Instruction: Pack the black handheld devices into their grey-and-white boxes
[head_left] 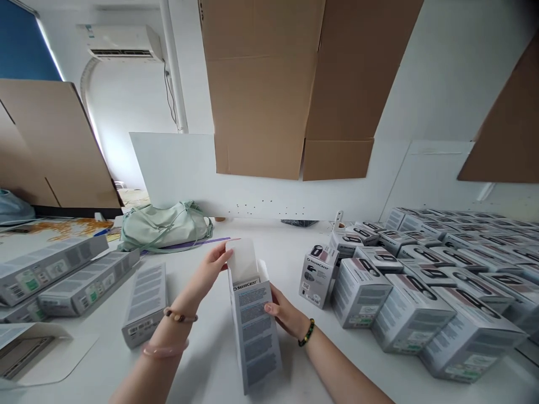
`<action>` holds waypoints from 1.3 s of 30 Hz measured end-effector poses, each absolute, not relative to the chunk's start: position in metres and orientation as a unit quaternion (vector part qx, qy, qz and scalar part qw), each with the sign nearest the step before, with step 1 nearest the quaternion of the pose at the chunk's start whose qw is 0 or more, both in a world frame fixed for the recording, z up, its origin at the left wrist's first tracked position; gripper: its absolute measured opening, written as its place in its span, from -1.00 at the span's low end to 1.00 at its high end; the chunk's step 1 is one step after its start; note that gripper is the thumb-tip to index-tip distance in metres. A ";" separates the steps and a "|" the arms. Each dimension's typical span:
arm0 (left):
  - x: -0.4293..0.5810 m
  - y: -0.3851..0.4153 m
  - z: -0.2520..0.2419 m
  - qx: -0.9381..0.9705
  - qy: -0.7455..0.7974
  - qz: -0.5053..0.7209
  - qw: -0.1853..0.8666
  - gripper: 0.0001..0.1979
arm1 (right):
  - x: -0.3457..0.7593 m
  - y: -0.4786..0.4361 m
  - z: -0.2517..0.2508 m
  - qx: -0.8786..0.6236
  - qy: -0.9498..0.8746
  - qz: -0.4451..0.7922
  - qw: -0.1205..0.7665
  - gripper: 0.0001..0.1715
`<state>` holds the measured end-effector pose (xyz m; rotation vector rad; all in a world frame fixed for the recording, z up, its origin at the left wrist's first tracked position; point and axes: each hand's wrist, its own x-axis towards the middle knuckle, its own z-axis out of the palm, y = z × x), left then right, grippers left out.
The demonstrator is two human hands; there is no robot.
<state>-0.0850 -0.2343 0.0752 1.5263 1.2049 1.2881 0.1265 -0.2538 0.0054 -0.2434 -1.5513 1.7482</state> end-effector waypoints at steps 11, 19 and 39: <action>-0.084 -0.231 0.073 0.637 0.440 0.524 0.355 -0.81 | 0.124 -0.254 -0.001 -0.123 -0.606 0.688 0.381 -0.24; -0.085 -0.234 0.072 0.583 0.434 0.540 0.425 -0.57 | 0.126 -0.258 0.010 -0.139 -0.633 0.669 0.365 -0.24; -0.119 -0.222 0.067 0.634 0.539 0.354 0.427 -0.61 | 0.148 -0.245 0.010 -0.197 -0.685 0.642 0.282 -0.24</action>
